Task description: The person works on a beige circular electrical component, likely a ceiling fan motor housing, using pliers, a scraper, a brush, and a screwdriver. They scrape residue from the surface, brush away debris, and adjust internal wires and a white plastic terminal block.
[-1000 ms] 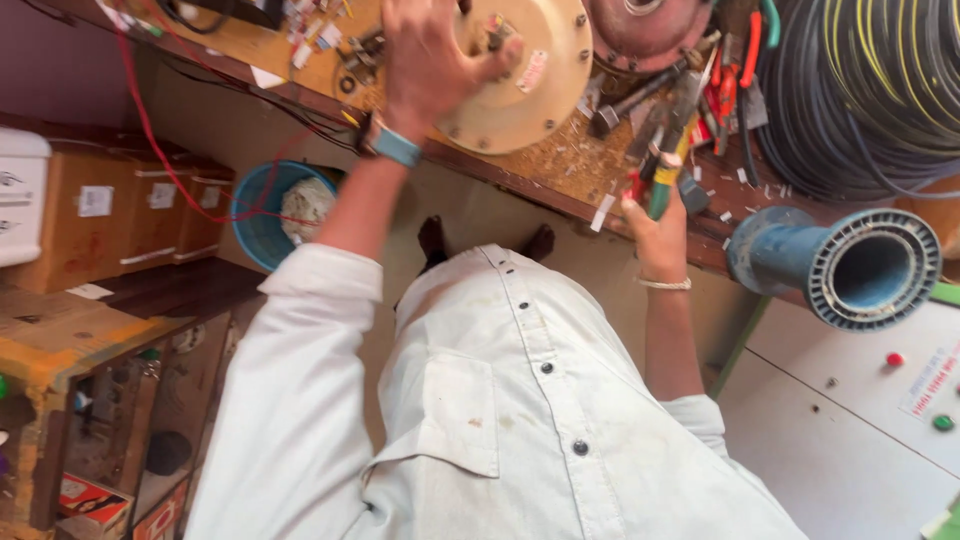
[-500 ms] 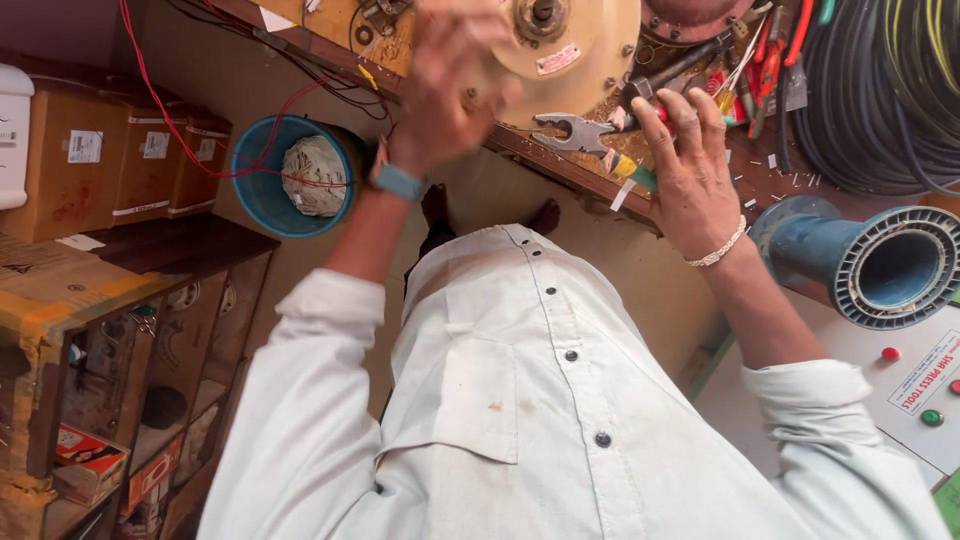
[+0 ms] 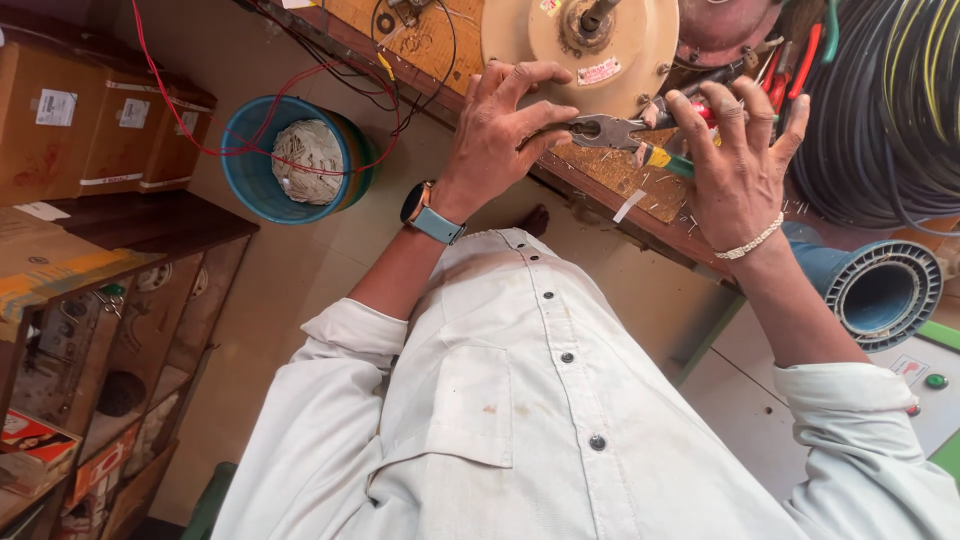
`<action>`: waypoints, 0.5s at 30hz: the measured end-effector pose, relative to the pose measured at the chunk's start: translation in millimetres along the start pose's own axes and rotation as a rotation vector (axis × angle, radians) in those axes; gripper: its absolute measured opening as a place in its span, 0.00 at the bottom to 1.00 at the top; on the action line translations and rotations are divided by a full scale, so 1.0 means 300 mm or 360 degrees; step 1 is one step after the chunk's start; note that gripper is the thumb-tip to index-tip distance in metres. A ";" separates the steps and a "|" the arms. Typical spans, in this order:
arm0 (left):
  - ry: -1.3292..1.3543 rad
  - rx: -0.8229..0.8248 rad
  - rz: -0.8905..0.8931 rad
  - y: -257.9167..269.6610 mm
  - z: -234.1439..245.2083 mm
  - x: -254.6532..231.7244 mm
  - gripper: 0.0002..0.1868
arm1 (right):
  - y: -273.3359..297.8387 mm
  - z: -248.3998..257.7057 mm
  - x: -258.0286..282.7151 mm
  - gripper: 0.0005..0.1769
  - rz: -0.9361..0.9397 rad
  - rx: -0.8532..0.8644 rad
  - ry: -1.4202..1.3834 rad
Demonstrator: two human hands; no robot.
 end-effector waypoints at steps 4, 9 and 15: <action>0.0005 -0.0144 -0.0020 0.011 0.014 -0.003 0.14 | -0.015 0.027 -0.030 0.30 0.0055 -0.0169 -0.0248; 0.0020 -0.0056 0.0089 0.001 0.005 0.021 0.14 | -0.033 0.008 -0.052 0.26 0.0109 -0.0203 -0.0166; 0.0360 -0.0097 0.0244 -0.075 0.103 0.053 0.28 | -0.032 -0.029 -0.058 0.23 0.0117 -0.0126 -0.0120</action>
Point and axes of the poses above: each hand's wrist, its own y-axis away from the middle knuckle, its own z-axis out of the back of the hand, x = y × z, the point moved 10 cm from there along -y, towards the middle knuckle, and after that the axes turned 5 degrees about y, right-handed, at the moved point
